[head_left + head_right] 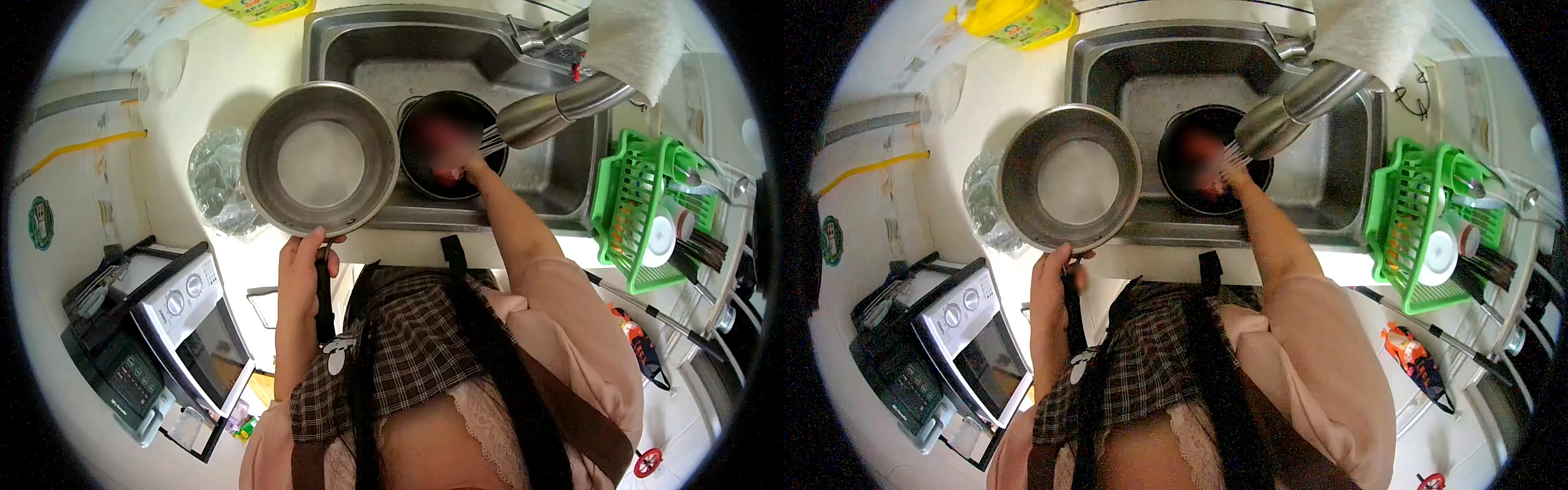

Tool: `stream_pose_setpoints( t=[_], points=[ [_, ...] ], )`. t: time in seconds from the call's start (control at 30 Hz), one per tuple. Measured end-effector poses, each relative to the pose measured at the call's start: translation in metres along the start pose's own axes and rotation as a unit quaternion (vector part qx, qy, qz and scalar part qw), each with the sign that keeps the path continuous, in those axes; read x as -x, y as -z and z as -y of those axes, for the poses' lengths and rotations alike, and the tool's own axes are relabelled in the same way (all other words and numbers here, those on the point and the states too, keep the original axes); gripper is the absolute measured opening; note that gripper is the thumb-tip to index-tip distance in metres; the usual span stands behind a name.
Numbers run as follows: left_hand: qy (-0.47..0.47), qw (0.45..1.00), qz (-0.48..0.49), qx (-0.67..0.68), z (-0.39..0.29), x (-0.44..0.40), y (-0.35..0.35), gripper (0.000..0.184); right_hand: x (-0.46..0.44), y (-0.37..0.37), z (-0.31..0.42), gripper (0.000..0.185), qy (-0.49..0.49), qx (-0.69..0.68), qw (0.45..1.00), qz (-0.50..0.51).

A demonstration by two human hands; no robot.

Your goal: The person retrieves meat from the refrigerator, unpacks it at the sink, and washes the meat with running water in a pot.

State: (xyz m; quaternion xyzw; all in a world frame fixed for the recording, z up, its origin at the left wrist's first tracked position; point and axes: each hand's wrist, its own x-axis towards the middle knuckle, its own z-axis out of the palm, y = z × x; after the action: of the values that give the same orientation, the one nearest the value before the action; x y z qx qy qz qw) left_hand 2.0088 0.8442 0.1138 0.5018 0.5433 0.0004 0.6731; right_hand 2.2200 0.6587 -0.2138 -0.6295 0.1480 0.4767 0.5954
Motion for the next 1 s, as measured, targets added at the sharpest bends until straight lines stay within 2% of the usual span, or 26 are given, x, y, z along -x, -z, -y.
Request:
stream_pose_setpoints(
  t=[0.67,0.73,0.8,0.83,0.87,0.9,0.93,0.97,1.0],
  points=[
    [0.000,1.000,0.008,0.016,0.004,0.002,-0.004,0.027,0.000,-0.008,0.006,0.037,0.048,-0.120,0.991,0.040],
    [-0.004,1.000,0.008,0.013,0.002,0.001,-0.004,0.027,0.005,-0.011,0.014,0.037,0.069,-0.121,0.988,0.072],
    [-0.004,1.000,0.011,-0.003,0.004,0.002,-0.003,0.028,0.011,-0.013,0.024,0.045,0.088,-0.093,0.982,0.137],
    [-0.003,1.000,0.012,-0.003,0.003,0.002,-0.004,0.028,0.014,-0.013,0.027,0.053,0.108,-0.067,0.971,0.200],
    [0.000,1.000,0.007,0.000,0.002,0.003,-0.006,0.027,0.011,-0.011,0.022,0.053,0.109,-0.066,0.972,0.199],
    [0.002,1.000,0.001,0.003,0.001,0.003,-0.007,0.027,0.004,-0.010,0.012,0.061,0.233,0.345,0.906,0.078],
    [0.002,1.000,0.002,0.003,0.001,0.004,-0.008,0.027,-0.005,-0.007,-0.001,0.070,0.309,0.686,0.656,-0.059],
    [0.000,1.000,0.005,0.017,0.002,0.004,-0.009,0.027,-0.017,-0.002,-0.012,0.070,0.308,0.687,0.656,-0.059],
    [-0.002,0.999,0.008,0.032,0.002,0.004,-0.010,0.027,-0.035,0.006,-0.022,0.076,0.316,0.620,0.718,0.002]
  ],
)
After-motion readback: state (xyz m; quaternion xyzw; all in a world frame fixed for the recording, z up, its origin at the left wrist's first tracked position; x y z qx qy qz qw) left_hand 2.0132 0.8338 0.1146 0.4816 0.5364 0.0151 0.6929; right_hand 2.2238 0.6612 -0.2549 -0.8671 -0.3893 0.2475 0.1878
